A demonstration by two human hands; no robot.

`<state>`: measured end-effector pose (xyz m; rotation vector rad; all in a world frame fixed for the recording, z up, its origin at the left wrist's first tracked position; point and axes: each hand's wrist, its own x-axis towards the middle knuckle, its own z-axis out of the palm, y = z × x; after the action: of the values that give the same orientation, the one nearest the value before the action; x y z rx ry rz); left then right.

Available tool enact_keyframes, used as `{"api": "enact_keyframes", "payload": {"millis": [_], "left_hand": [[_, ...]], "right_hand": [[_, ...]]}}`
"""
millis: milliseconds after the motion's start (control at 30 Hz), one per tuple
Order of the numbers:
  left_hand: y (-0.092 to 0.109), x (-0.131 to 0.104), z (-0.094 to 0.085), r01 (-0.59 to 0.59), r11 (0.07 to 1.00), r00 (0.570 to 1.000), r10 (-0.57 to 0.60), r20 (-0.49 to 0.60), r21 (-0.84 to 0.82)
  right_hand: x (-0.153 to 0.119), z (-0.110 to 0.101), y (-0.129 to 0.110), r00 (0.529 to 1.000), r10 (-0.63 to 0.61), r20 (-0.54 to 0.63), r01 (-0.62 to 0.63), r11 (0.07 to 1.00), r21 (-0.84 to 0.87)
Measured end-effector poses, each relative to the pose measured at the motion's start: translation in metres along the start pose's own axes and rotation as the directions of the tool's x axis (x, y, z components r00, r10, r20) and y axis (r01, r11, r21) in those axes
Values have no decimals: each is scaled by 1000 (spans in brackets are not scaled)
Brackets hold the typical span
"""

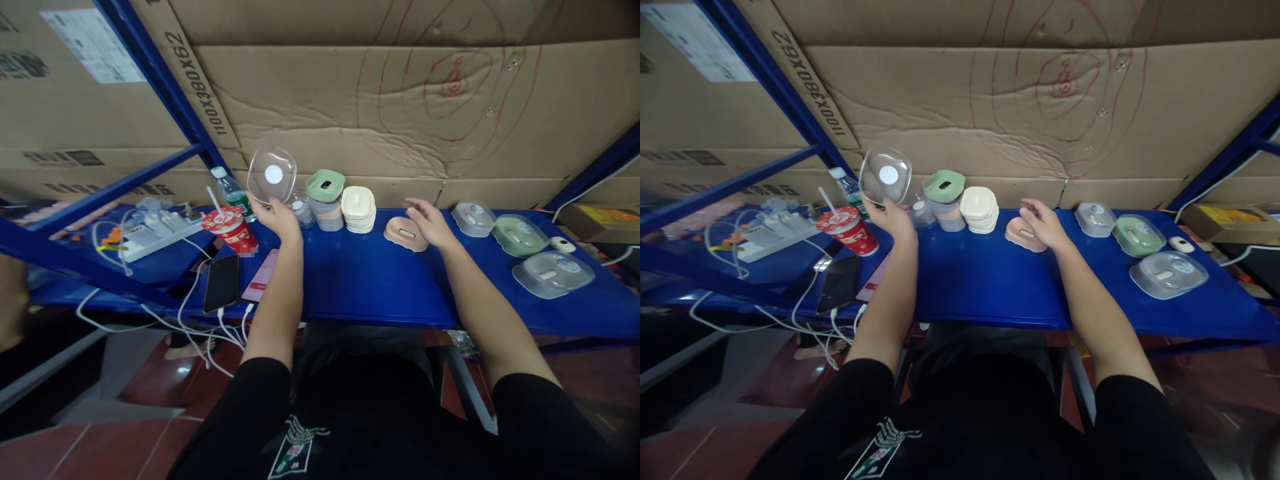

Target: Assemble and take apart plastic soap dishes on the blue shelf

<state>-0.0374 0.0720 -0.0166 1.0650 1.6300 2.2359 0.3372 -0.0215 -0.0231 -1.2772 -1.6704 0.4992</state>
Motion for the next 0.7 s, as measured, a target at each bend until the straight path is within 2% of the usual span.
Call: {"api": "enact_keyframes", "payload": {"millis": [67, 167, 300, 467, 600, 633, 700], "left_hand": [[-8, 5, 1, 108, 994, 994, -108, 32, -6], [-17, 4, 3, 200, 980, 975, -198, 99, -7], [-21, 0, 5, 331, 944, 940, -330, 91, 4], [-22, 1, 6, 426, 905, 900, -421, 114, -15], [-29, 6, 5, 484, 874, 873, -481, 76, -34], [-33, 8, 5, 473, 881, 880, -470, 69, -30], [-39, 12, 3, 340, 940, 933, -336, 126, -15]], "right_hand": [[1, -2, 9, 1000, 10, 23, -6, 990, -143], [-1, -3, 18, 988, 10, 154, 51, 920, -388], [-1, -1, 29, 952, 75, 298, 116, 811, -574], [0, 2, 43, 931, 123, 345, 131, 768, -627], [1, 2, 43, 930, 107, 351, 146, 770, -622], [1, 2, 42, 933, 106, 345, 141, 773, -618], [0, 1, 38, 939, 106, 326, 121, 787, -605]]}}
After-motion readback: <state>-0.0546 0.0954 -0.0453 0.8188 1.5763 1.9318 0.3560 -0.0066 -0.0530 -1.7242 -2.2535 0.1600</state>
